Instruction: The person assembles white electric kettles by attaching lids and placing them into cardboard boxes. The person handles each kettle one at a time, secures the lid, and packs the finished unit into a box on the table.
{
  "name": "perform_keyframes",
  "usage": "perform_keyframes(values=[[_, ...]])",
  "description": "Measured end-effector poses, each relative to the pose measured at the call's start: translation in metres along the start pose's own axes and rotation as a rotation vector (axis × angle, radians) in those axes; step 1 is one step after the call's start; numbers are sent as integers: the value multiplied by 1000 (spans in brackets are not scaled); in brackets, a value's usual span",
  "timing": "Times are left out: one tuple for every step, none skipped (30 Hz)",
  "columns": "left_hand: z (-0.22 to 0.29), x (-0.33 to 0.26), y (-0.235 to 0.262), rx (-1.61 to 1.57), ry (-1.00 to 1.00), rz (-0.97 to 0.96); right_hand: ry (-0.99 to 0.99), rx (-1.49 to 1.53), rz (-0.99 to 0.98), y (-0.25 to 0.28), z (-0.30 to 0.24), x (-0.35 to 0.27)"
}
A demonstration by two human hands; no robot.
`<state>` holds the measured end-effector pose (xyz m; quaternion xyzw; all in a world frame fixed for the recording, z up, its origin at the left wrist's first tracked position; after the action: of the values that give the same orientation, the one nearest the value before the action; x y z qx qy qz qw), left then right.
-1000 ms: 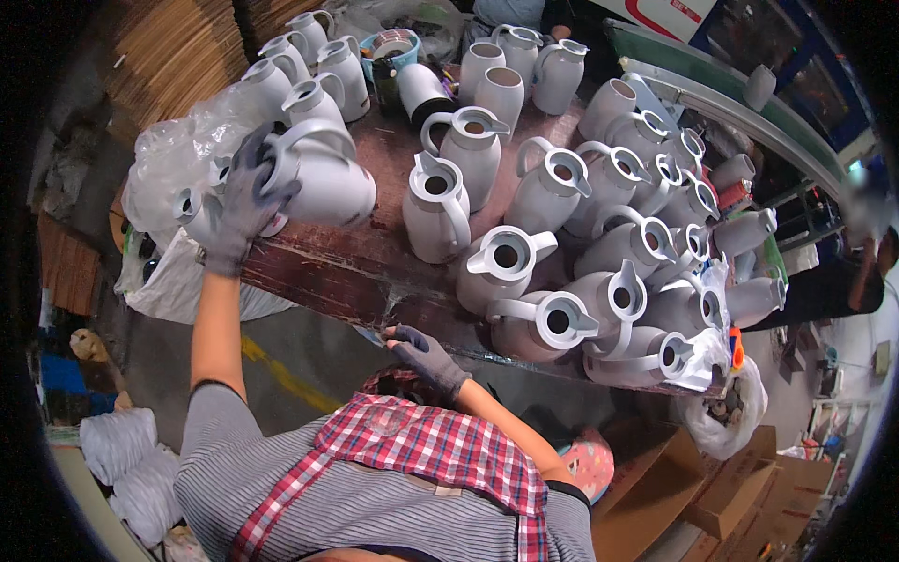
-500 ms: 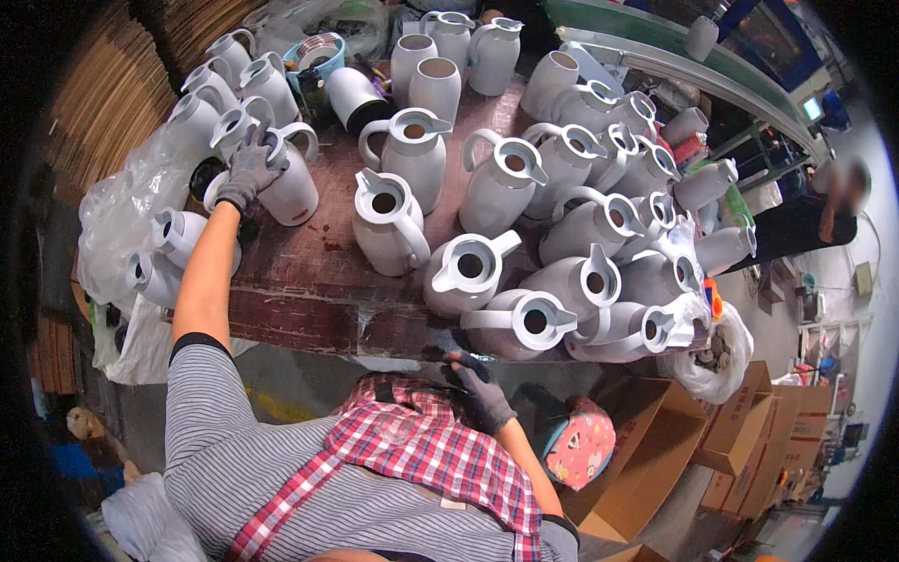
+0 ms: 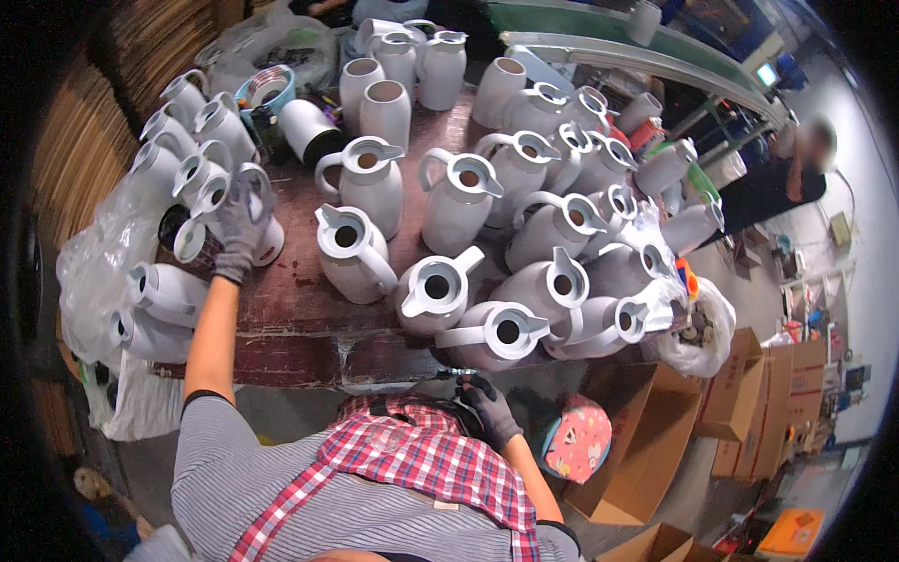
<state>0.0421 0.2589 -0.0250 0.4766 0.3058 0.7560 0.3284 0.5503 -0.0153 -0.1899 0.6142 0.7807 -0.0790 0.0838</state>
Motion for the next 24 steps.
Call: perform_keyframes(values=[[4,-14,-34,-283,26,-135,51,-86,-40,0,-3,-3],[11,-22,-70,-500,157,-359,-114,233,108,2,10,-5],[21,-36,-109,-707,291,-593,-177,267,182,6,21,-8],[7,-51,-151,-864,423,-671,-237,307,238,8,32,-8],[-9,-66,-192,-1019,570,-723,-294,348,290,7,40,-5],[-1,-75,-217,-1211,681,-803,-291,381,402,5,31,-5],[19,-80,-232,-1406,763,-873,-311,409,459,7,34,-7],[35,-82,-240,-1536,783,-962,-331,439,513,10,40,-8],[52,-83,-247,-1638,795,-1038,-352,466,570,14,47,-11],[66,-82,-249,-1714,794,-1103,-289,485,596,17,54,-5],[83,-81,-252,-1769,784,-1164,-201,510,605,20,59,1],[90,-83,-252,-1793,784,-1200,-176,525,574,19,63,9],[99,-84,-253,-1818,778,-1237,-150,538,540,19,65,17],[114,-85,-257,-1829,761,-1271,-116,466,571,23,68,23],[121,-85,-260,-1840,756,-1284,-87,386,538,23,54,31],[136,-86,-263,-1854,739,-1314,18,266,524,33,69,32],[151,-86,-265,-1866,728,-1340,123,146,505,43,82,34],[156,-81,-269,-1865,710,-1339,59,344,586,39,71,33],[166,-80,-271,-1871,696,-1347,141,278,573,44,68,35],[178,-77,-276,-1865,684,-1349,337,-249,465,52,47,42],[182,-74,-284,-1852,656,-1340,526,-767,325,43,21,50],[186,-72,-291,-1838,629,-1333,51,-10,490,47,43,38],[188,-71,-298,-1823,603,-1328,136,-23,483,52,54,44],[212,-85,-299,-1871,704,-1445,210,-47,514,65,80,34]])
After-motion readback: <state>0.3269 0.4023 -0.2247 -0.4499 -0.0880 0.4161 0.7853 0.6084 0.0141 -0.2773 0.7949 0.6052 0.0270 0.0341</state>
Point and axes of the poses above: each hand's wrist, its own x-axis towards the middle knuckle, its own y-axis out of the back of the hand, z = x × y, the point moved 8 cm from there along x, towards the middle knuckle, and after that the axes turned 15 degrees about y, right-handed, at the moved point
